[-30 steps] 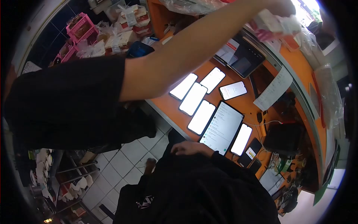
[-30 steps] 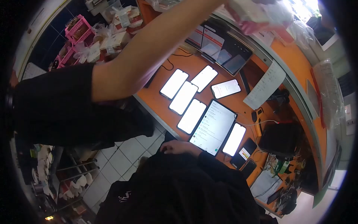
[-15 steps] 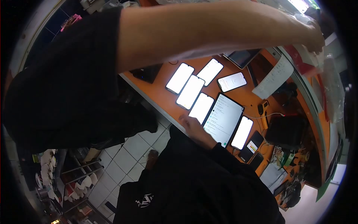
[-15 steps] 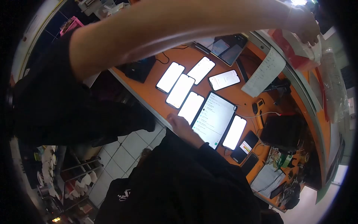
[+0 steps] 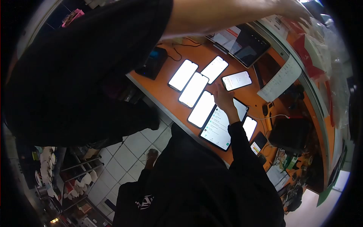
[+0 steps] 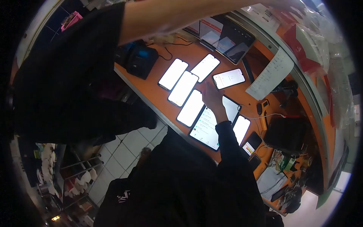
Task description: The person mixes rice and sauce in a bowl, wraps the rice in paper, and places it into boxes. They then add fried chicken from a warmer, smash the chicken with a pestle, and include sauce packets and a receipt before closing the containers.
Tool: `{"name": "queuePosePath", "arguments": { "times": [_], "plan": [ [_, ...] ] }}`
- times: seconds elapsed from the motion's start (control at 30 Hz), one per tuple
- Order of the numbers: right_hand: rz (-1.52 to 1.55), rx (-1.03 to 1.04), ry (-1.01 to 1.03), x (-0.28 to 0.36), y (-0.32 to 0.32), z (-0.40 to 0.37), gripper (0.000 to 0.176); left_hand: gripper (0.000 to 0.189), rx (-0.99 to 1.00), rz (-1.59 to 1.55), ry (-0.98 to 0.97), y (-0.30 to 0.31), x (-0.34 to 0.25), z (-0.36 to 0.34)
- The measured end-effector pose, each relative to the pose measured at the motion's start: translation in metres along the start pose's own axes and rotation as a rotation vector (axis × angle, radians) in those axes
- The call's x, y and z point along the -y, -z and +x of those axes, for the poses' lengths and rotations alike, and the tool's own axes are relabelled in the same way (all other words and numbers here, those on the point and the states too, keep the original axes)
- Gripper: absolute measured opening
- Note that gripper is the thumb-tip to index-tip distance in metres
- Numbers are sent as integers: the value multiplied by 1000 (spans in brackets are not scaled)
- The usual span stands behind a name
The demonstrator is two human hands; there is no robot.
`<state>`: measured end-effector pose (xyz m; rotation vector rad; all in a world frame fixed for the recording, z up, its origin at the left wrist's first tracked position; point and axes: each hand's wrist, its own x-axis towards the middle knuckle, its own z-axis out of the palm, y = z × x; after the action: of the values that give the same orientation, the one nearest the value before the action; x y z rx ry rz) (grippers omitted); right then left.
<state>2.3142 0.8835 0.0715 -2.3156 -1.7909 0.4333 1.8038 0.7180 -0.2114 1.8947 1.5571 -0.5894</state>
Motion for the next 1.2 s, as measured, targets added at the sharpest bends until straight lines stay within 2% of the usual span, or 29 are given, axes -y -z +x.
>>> {"name": "queuePosePath", "arguments": {
  "times": [0.07, 0.13, 0.23, 0.33, 0.43, 0.53, 0.63, 0.73, 0.8, 0.83, 0.9, 0.93, 1.0, 1.13, 1.2],
  "plan": [
    [-46, -9, 6, 4, -3, 0, 44, 41, 38, 85, -59, -13, 7, 13],
    [-103, -72, 45, 7, -7, 1, 45, 41, 109, 48, 18, -23, 6, 30],
    [-106, -26, -5, 10, -8, 4, 45, 42, 90, -223, 125, 4, -13, 10],
    [-59, 59, -78, 20, 6, 10, 46, 43, -53, -221, 9, -28, 10, 23],
    [-128, -35, -94, 30, 1, 17, 48, 43, -15, -310, 116, -16, 5, 15],
    [-127, -148, 28, 40, -7, 20, 50, 41, -9, -274, 68, -12, 4, 18],
    [-103, -295, 97, 48, -20, 22, 53, 34, -88, -286, 69, -26, 14, 18],
    [-39, -298, 127, 46, -27, 31, 53, 31, -14, -59, -51, -11, 3, 12],
    [-25, -314, 124, 44, -29, 34, 53, 31, -63, -41, -74, -8, 1, 5],
    [73, -356, 133, 41, -25, 32, 48, 31, -88, -33, -85, -6, 0, 2],
    [59, -413, 108, 34, -23, 30, 43, 31, -12, -45, -39, -1, -5, 2],
    [177, -392, 129, 34, -22, 26, 40, 30, 26, -52, -16, 0, -7, 2],
    [411, -348, 169, 33, -21, 13, 35, 30, -51, -66, -8, -1, -11, -4],
    [317, -344, 307, 37, -25, -4, 25, 30, -50, -144, -13, 8, -14, -10],
    [290, -283, 264, 39, -23, -8, 23, 31, -100, -384, -33, -31, 13, 15]
  ]
}}
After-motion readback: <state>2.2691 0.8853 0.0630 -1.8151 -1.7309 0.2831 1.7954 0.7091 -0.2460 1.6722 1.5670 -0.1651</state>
